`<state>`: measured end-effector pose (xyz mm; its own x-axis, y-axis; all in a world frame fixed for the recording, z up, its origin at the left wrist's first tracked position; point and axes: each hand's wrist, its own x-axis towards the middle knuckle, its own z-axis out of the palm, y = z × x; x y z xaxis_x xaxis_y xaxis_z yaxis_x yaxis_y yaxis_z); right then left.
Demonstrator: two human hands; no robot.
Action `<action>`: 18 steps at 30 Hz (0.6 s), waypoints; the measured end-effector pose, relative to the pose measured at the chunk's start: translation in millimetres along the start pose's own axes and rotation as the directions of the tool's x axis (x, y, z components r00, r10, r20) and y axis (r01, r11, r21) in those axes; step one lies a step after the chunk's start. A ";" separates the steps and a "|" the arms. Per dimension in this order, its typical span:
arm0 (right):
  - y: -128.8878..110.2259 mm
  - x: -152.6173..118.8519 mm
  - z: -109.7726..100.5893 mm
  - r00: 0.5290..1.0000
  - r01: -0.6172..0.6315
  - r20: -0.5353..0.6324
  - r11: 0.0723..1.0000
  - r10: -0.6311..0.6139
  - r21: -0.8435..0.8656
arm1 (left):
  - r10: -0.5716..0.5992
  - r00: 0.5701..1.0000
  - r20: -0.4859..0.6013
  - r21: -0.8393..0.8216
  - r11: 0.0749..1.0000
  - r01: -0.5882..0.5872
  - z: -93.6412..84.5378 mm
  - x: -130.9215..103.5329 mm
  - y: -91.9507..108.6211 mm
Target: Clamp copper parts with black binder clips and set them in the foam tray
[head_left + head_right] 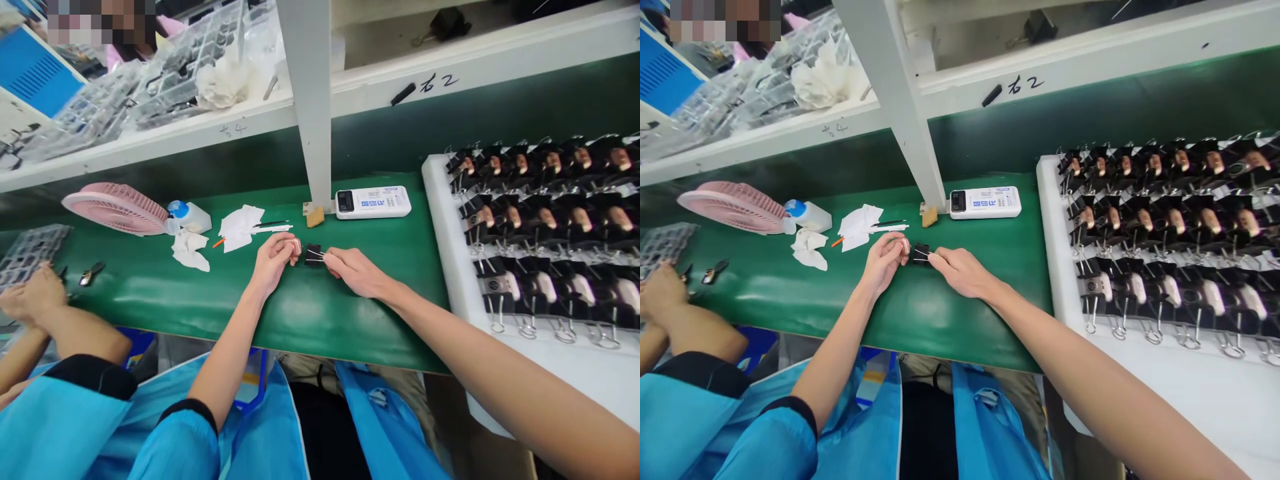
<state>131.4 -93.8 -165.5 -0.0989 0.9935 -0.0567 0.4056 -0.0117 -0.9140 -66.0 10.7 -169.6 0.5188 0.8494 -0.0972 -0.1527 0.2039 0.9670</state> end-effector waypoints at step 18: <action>3.0 -2.3 4.6 0.999 0.040 -0.013 0.997 -0.041 -0.067 | 0.010 0.999 0.047 0.107 0.994 -0.015 -3.2 -2.6 -7.6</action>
<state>128.6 -96.6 -169.9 -0.1036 0.9945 -0.0134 0.4616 0.0361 -0.8863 -68.9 8.5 -177.5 0.5564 0.8274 -0.0763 -0.0697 0.1380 0.9880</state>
